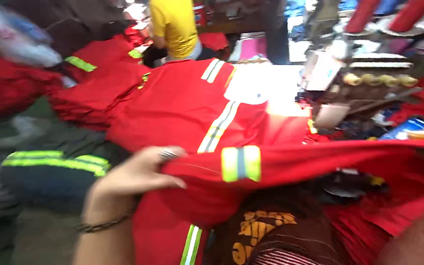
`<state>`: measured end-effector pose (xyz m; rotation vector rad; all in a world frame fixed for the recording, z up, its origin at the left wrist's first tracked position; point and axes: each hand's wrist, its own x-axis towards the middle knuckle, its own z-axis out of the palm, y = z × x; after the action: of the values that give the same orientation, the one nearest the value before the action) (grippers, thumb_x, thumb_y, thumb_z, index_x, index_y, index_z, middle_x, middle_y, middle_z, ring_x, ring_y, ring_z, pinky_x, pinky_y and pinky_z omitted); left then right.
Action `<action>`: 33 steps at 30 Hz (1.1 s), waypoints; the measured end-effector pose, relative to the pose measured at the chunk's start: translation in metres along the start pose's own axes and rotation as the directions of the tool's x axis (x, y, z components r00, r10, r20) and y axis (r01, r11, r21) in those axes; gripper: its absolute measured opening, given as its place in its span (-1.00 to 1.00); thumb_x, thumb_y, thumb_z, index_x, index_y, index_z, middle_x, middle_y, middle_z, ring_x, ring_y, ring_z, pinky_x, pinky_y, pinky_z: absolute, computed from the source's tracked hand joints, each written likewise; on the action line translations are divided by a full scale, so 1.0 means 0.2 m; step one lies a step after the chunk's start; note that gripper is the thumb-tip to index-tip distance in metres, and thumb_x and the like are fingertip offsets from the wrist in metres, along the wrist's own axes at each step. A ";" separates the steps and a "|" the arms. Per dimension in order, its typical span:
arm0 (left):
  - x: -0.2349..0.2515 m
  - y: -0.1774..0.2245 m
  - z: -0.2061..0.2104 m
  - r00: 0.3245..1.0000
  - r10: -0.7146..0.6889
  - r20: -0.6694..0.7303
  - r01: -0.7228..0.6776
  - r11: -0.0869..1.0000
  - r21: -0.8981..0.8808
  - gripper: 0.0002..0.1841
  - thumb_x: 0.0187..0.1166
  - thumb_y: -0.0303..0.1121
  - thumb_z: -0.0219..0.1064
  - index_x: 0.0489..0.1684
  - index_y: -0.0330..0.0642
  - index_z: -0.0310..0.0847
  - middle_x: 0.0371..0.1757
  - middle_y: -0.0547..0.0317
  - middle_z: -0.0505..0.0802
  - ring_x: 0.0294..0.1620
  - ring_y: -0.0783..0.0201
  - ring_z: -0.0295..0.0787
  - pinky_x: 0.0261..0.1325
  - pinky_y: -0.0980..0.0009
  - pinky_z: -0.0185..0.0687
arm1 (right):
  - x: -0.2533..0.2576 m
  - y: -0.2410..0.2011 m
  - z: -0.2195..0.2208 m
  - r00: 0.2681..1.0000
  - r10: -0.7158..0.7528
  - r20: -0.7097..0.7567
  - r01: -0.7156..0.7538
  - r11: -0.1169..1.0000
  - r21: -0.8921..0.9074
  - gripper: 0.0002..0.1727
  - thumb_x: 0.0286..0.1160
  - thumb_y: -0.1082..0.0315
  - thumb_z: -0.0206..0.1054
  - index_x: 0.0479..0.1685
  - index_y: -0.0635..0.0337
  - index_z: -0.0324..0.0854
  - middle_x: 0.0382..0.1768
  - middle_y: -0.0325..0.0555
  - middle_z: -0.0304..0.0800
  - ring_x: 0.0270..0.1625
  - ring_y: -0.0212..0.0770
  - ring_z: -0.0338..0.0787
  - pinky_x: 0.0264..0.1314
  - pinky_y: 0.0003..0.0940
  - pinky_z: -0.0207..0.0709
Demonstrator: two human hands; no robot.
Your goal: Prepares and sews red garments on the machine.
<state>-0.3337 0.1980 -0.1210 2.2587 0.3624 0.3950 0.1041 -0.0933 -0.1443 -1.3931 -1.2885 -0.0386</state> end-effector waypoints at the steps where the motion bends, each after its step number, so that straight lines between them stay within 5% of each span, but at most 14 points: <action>1: 0.06 0.00 -0.11 0.990 0.049 -0.132 -0.043 0.998 0.044 -0.70 0.24 -0.13 0.61 -0.05 0.27 0.77 -0.16 0.73 0.86 -0.17 0.80 0.74 -0.11 0.74 0.71 | 0.00 0.03 0.03 1.000 0.023 0.003 -0.023 1.000 0.008 -0.75 0.33 0.43 0.41 -0.06 -0.10 0.80 0.02 -0.54 0.77 0.11 -0.56 0.72 0.25 -0.52 0.65; 2: 0.15 0.00 -0.21 0.962 0.107 -0.249 -0.079 0.990 0.121 -0.70 0.28 -0.24 0.54 -0.01 0.19 0.74 -0.11 0.68 0.85 -0.14 0.77 0.75 -0.05 0.74 0.71 | 0.01 0.04 0.07 0.998 0.063 0.002 -0.063 0.996 0.059 -0.67 0.27 0.44 0.45 -0.04 -0.22 0.79 0.00 -0.64 0.80 0.09 -0.61 0.75 0.21 -0.55 0.68; 4: 0.41 -0.06 -0.39 0.897 0.230 -0.377 -0.053 0.903 0.426 -0.73 0.46 -0.27 0.42 0.06 -0.13 0.65 -0.05 0.36 0.82 -0.05 0.61 0.73 0.09 0.59 0.67 | 0.02 0.08 0.18 0.984 0.176 -0.036 -0.165 0.963 0.213 -0.58 0.19 0.61 0.46 0.00 -0.08 0.77 -0.06 -0.50 0.87 -0.02 -0.53 0.82 0.11 -0.50 0.75; 6: 0.71 -0.17 -0.41 0.856 0.246 -0.455 0.126 0.754 0.645 -0.62 0.57 -0.31 0.34 0.18 -0.43 0.58 0.16 -0.33 0.77 0.18 -0.15 0.74 0.26 -0.15 0.58 | 0.01 0.17 0.29 0.961 0.271 -0.058 -0.246 0.929 0.278 -0.64 0.27 0.67 0.42 0.06 0.18 0.69 -0.08 -0.28 0.85 -0.12 -0.44 0.82 0.00 -0.45 0.77; 8: 0.90 -0.12 -0.16 0.846 0.236 -0.478 0.188 0.707 0.681 -0.52 0.55 -0.49 0.27 0.46 -0.44 0.46 0.46 -0.58 0.55 0.49 -0.59 0.43 0.45 -0.57 0.18 | -0.01 0.23 0.40 0.907 0.419 -0.046 -0.382 0.862 0.334 -0.71 0.43 0.61 0.39 0.12 0.25 0.67 -0.15 -0.19 0.86 -0.23 -0.40 0.82 -0.14 -0.41 0.77; 11: 1.02 -0.06 0.39 0.887 0.382 -0.257 -0.140 0.755 0.640 -0.40 0.59 -0.36 0.33 0.64 -0.35 0.37 0.62 -0.36 0.50 0.63 -0.34 0.39 0.63 -0.32 0.23 | -0.05 0.29 0.50 0.798 0.602 0.014 -0.554 0.724 0.411 -0.72 0.57 0.52 0.30 0.22 0.22 0.64 -0.35 -0.15 0.82 -0.37 -0.36 0.75 -0.24 -0.33 0.71; 15: 1.09 -0.01 0.99 0.865 0.502 -0.019 -0.457 0.801 0.386 -0.49 0.46 -0.47 0.44 0.47 -0.22 0.59 0.32 -0.12 0.79 0.32 -0.12 0.73 0.38 -0.26 0.47 | -0.10 0.27 0.49 0.772 0.624 0.120 -0.612 0.680 0.404 -0.72 0.67 0.42 0.25 0.29 0.18 0.60 -0.39 -0.20 0.77 -0.38 -0.40 0.71 -0.22 -0.40 0.66; 18: 1.04 0.01 1.05 0.841 0.539 -0.048 -0.522 0.831 0.192 -0.75 0.55 -0.44 0.34 0.12 -0.28 0.76 -0.11 0.07 0.88 -0.07 0.27 0.81 0.14 0.27 0.72 | -0.10 0.27 0.43 0.800 0.575 0.169 -0.580 0.673 0.459 -0.78 0.82 0.29 0.07 0.13 0.19 0.55 -0.44 -0.18 0.84 -0.48 -0.39 0.80 -0.38 -0.49 0.72; 22: 1.00 0.15 0.92 0.835 0.550 -0.003 -0.549 0.834 0.056 -0.82 0.61 -0.31 0.41 -0.21 -0.25 0.84 -0.36 0.23 0.77 -0.34 0.53 0.65 -0.19 0.64 0.60 | -0.11 0.40 0.49 0.864 0.503 -0.026 -0.458 0.806 0.375 -0.85 0.71 0.39 0.22 0.04 0.21 0.66 -0.12 -0.11 0.83 -0.27 -0.36 0.83 -0.20 -0.45 0.76; 24: 1.04 0.20 0.85 0.829 0.559 -0.030 -0.557 0.829 0.057 -0.85 0.58 -0.34 0.44 -0.19 -0.26 0.84 -0.29 0.21 0.77 -0.24 0.51 0.67 -0.11 0.62 0.62 | -0.12 0.46 0.56 0.873 0.488 -0.017 -0.453 0.824 0.341 -0.77 0.60 0.48 0.26 0.13 0.18 0.71 0.25 -0.03 0.65 0.01 -0.29 0.76 -0.02 -0.38 0.73; 26: 1.12 0.18 0.81 0.833 0.549 -0.060 -0.534 0.829 0.167 -0.85 0.55 -0.37 0.46 -0.13 -0.27 0.86 -0.15 0.09 0.85 -0.09 0.37 0.78 0.07 0.44 0.70 | -0.13 0.49 0.63 0.860 0.506 0.063 -0.486 0.775 0.403 -0.74 0.66 0.48 0.20 0.18 0.20 0.73 0.36 0.00 0.64 0.16 -0.23 0.76 0.13 -0.28 0.73; 29: 1.22 0.01 0.83 0.879 0.463 -0.114 -0.425 0.868 0.255 -0.82 0.59 -0.41 0.43 0.00 -0.30 0.82 -0.02 -0.07 0.91 0.03 0.18 0.86 0.24 0.21 0.69 | -0.17 0.51 0.70 0.720 0.655 0.229 -0.664 0.554 0.502 -0.63 0.85 0.10 0.08 0.19 0.15 0.68 -0.13 -0.17 0.79 -0.24 -0.41 0.72 -0.18 -0.38 0.66; 31: 1.28 -0.10 0.87 0.927 0.326 -0.185 -0.290 0.936 0.199 -0.82 0.63 -0.37 0.39 0.01 -0.26 0.83 -0.05 -0.02 0.92 0.01 0.24 0.86 0.27 0.22 0.68 | -0.19 0.51 0.72 0.618 0.729 0.294 -0.741 0.416 0.526 -0.60 0.86 0.05 0.03 0.16 0.15 0.64 -0.39 -0.28 0.60 -0.44 -0.46 0.55 -0.34 -0.47 0.53; 33: 1.31 -0.14 0.90 0.960 0.213 -0.183 -0.177 0.964 0.197 -0.78 0.69 -0.30 0.34 0.03 -0.20 0.84 0.02 -0.05 0.91 0.10 0.10 0.84 0.32 0.02 0.61 | -0.22 0.51 0.71 0.553 0.763 0.335 -0.782 0.337 0.524 -0.60 0.88 0.13 0.01 0.22 0.26 0.61 -0.31 -0.20 0.69 -0.38 -0.42 0.66 -0.22 -0.43 0.65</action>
<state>-0.0290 0.1961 -0.2128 2.4466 0.2874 0.7258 0.0672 0.0084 -0.2874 -1.2541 -0.4128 1.0180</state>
